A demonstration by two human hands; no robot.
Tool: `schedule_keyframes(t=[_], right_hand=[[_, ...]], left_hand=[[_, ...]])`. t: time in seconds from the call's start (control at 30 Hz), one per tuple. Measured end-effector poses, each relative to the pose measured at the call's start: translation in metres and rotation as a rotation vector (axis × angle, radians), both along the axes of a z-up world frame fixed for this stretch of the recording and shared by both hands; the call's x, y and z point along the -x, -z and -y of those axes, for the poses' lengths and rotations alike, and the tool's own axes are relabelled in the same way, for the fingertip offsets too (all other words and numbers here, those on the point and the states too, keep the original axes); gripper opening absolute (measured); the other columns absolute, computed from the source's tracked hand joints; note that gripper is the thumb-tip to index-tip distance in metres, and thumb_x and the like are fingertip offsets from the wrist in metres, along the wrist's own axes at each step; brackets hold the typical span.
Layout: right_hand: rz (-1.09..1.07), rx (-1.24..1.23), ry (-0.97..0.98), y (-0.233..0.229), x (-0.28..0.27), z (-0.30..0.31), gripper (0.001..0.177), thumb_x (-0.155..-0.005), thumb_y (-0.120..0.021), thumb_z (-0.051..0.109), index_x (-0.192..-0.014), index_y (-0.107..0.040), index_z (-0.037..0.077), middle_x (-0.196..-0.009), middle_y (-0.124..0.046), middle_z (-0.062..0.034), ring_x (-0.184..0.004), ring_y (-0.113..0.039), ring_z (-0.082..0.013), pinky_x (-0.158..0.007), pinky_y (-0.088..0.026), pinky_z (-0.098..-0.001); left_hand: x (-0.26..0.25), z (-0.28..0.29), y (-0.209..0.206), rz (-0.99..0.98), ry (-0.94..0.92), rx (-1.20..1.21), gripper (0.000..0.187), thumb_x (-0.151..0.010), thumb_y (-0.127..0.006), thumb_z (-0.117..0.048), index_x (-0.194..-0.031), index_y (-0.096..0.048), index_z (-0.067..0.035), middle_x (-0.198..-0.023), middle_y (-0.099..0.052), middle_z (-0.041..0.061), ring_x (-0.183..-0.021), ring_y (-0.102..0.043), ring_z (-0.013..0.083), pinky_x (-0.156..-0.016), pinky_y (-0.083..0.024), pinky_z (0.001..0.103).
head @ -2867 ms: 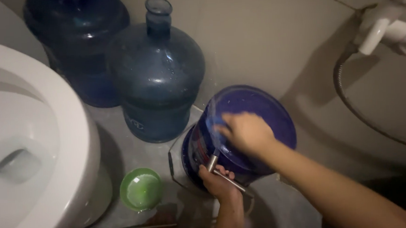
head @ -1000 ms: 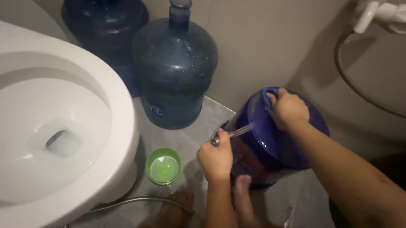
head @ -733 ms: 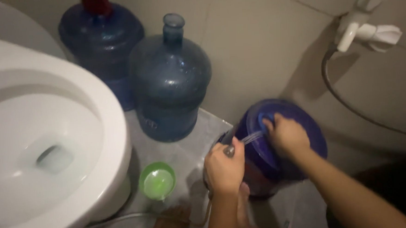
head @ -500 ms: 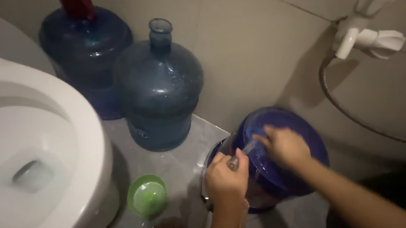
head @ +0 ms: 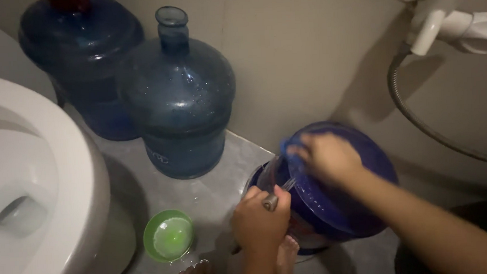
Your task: Cleaning a plastic bucket using a brush and water hose in a bathroom setting.
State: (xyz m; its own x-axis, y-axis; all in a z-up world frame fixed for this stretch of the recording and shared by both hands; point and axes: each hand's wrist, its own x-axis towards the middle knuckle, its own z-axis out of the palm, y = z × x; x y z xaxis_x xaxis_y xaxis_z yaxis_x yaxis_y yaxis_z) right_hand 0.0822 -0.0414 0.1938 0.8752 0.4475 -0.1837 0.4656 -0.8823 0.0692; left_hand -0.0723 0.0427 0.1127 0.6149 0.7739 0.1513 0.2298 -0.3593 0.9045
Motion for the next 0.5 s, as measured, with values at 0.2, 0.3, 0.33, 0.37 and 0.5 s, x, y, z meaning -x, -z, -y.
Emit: schedule_keyframes(t=[0.2, 0.3, 0.33, 0.37, 0.5], right_hand=[[0.147, -0.107, 0.108, 0.013, -0.028, -0.028, 0.044, -0.097, -0.057, 0.055, -0.105, -0.072, 0.014, -0.101, -0.073, -0.0188, -0.095, -0.070, -0.0421, -0.082, -0.056, -0.0541], [0.085, -0.069, 0.062, 0.016, 0.021, -0.019, 0.041, -0.097, -0.057, 0.051, -0.105, -0.071, 0.013, -0.101, -0.074, -0.0186, -0.094, -0.071, -0.0410, -0.082, -0.057, -0.0531], [0.020, -0.037, 0.008, 0.017, 0.041, -0.014, 0.040, -0.096, -0.057, 0.050, -0.104, -0.071, 0.013, -0.100, -0.075, -0.0179, -0.094, -0.072, -0.0397, -0.082, -0.057, -0.0520], [0.024, -0.039, 0.012, 0.012, 0.052, -0.011, 0.040, -0.096, -0.057, 0.050, -0.104, -0.071, 0.013, -0.100, -0.075, -0.0179, -0.094, -0.072, -0.0397, -0.082, -0.057, -0.0520], [-0.020, -0.068, 0.050, 0.003, 0.063, -0.012, 0.040, -0.093, -0.059, 0.052, -0.103, -0.071, 0.015, -0.097, -0.074, -0.0189, -0.094, -0.071, -0.0417, -0.082, -0.056, -0.0532]], left_hand=[[0.005, -0.003, -0.003, 0.091, -0.034, -0.086, 0.032, -0.076, -0.073, -0.030, -0.053, -0.065, -0.008, -0.068, -0.067, 0.010, -0.057, -0.064, 0.0379, -0.054, -0.050, 0.048], [0.011, -0.005, -0.011, 0.139, -0.049, -0.100, 0.031, -0.077, -0.074, -0.027, -0.054, -0.064, -0.007, -0.069, -0.065, 0.012, -0.057, -0.063, 0.0382, -0.054, -0.050, 0.048], [0.013, -0.008, -0.015, 0.168, -0.054, -0.108, 0.030, -0.078, -0.074, -0.025, -0.056, -0.063, -0.007, -0.070, -0.065, 0.012, -0.058, -0.063, 0.0383, -0.053, -0.049, 0.048], [0.013, -0.010, -0.017, 0.172, -0.050, -0.110, 0.030, -0.078, -0.074, -0.025, -0.056, -0.063, -0.007, -0.070, -0.065, 0.012, -0.058, -0.063, 0.0383, -0.053, -0.049, 0.048], [0.019, -0.012, -0.021, 0.222, -0.074, -0.177, 0.029, -0.075, -0.074, -0.023, -0.054, -0.062, -0.008, -0.066, -0.062, 0.011, -0.055, -0.061, 0.0364, -0.051, -0.048, 0.046]])
